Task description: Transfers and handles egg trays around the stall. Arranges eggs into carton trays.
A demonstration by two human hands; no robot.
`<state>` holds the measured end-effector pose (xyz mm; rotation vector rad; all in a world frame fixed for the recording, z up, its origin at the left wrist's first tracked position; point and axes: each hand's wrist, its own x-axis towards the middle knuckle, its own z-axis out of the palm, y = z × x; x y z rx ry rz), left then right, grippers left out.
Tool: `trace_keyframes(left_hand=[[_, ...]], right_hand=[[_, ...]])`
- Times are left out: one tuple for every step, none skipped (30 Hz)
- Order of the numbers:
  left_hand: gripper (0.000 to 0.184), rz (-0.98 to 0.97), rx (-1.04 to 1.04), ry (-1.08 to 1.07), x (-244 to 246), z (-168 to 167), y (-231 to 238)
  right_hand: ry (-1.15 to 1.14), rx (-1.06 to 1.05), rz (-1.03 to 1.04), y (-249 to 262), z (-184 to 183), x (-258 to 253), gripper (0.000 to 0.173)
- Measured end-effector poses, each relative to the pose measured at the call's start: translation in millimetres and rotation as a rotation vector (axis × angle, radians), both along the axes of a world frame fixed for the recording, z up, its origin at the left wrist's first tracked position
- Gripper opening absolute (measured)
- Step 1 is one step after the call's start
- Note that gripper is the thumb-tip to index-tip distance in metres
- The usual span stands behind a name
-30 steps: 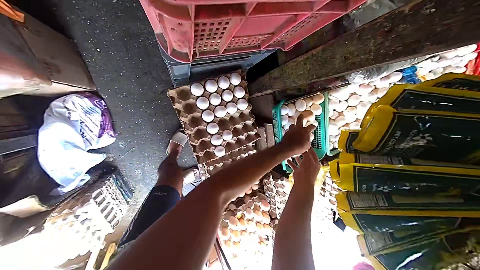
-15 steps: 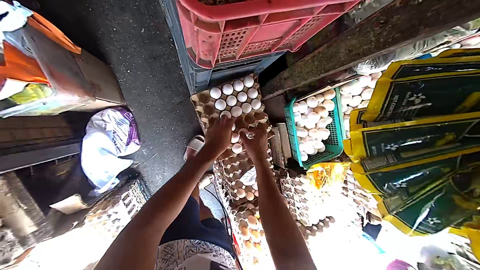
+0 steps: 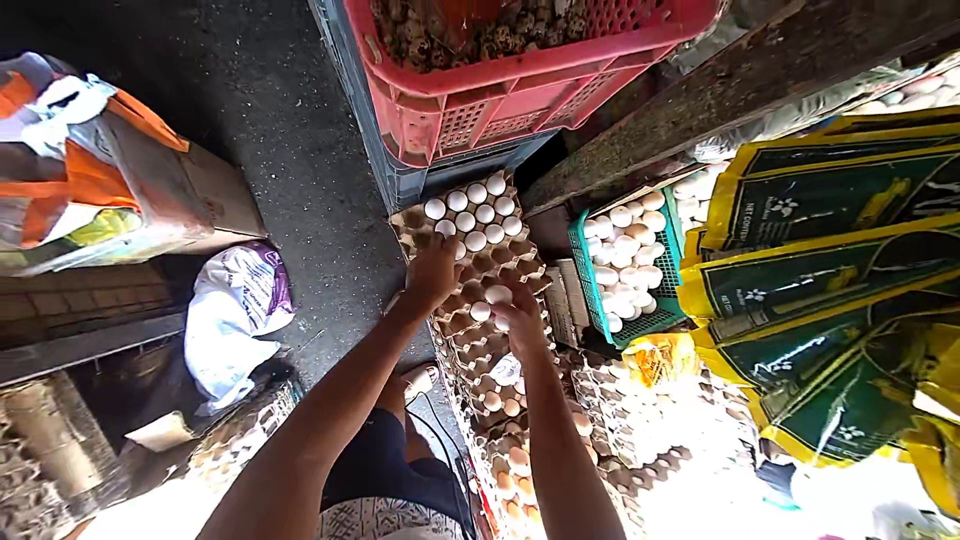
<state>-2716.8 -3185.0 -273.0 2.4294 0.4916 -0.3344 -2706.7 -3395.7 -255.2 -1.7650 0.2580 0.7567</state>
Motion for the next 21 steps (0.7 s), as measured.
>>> trace_keyframes(left_hand=[[0.053,-0.031,0.058,0.054,2.3,1.1,-3.7],[0.052,-0.044,0.091,0.080,4.9,0.9,-6.2],[0.050,-0.043,0.101,0.083,7.2,-0.6,-7.7],[0.047,-0.026,0.091,0.064,9.0,-2.5,-7.8],[0.044,0.011,0.053,0.027,10.3,-4.8,-6.1],[0.042,0.076,-0.025,-0.034,10.5,-6.8,-2.5],[0.043,0.166,-0.157,-0.095,9.7,-6.2,2.4],[0.044,0.269,-0.345,-0.142,7.9,-2.7,8.4],[0.046,0.383,-0.571,-0.156,6.5,3.0,15.3],[0.046,0.513,-0.836,-0.183,6.5,9.1,21.9],[0.046,0.602,-1.062,-0.221,7.0,12.5,30.1],[0.048,0.639,-1.188,-0.255,9.0,13.6,39.4],[0.054,0.624,-1.181,-0.277,13.1,13.1,49.1],[0.062,0.568,-1.038,-0.278,18.8,10.0,58.6],[0.063,0.488,-0.795,-0.246,26.5,6.4,66.7],[0.059,0.391,-0.524,-0.159,33.9,4.9,71.9],[0.054,0.299,-0.279,-0.061,41.1,5.3,72.2],[0.052,0.222,-0.085,0.046,48.2,7.9,69.8],[0.051,0.172,0.042,0.128,54.8,9.6,66.7],[0.050,0.144,0.111,0.182,59.4,10.4,63.7],[0.049,0.129,0.144,0.208,62.0,9.7,61.5]], right_hand=[[0.070,0.092,-0.070,-7.1,1.8,-2.8,0.054],[0.079,0.064,-0.057,-11.3,2.3,-5.1,0.052],[0.029,-0.087,0.043,-12.3,2.0,-6.6,0.048],[-0.048,-0.346,0.218,-8.6,3.4,-7.7,0.047],[-0.111,-0.622,0.395,-0.3,5.1,-9.9,0.051],[-0.151,-0.843,0.525,9.6,4.7,-13.7,0.056],[-0.148,-0.979,0.601,17.9,3.3,-16.9,0.060],[-0.140,-1.044,0.633,22.3,1.3,-19.5,0.061],[-0.150,-1.044,0.628,22.1,-0.1,-20.9,0.060],[-0.164,-0.973,0.589,17.5,0.1,-20.6,0.057],[-0.164,-0.819,0.504,9.4,2.6,-18.4,0.055],[-0.133,-0.593,0.378,-0.1,6.6,-13.6,0.054],[-0.072,-0.314,0.208,-8.0,10.7,-6.7,0.053],[0.014,-0.040,0.036,-13.4,15.3,2.4,0.052],[0.090,0.161,-0.078,-17.5,19.9,14.6,0.051],[0.129,0.284,-0.147,-19.4,23.3,29.1,0.048],[0.131,0.345,-0.176,-18.9,24.8,45.4,0.043],[0.094,0.339,-0.165,-15.7,23.7,63.8,0.038],[0.026,0.258,-0.129,-9.4,22.1,82.8,0.033],[-0.065,0.111,-0.077,-0.3,20.7,100.4,0.031],[-0.161,-0.092,0.003,10.1,18.6,115.4,0.033]])
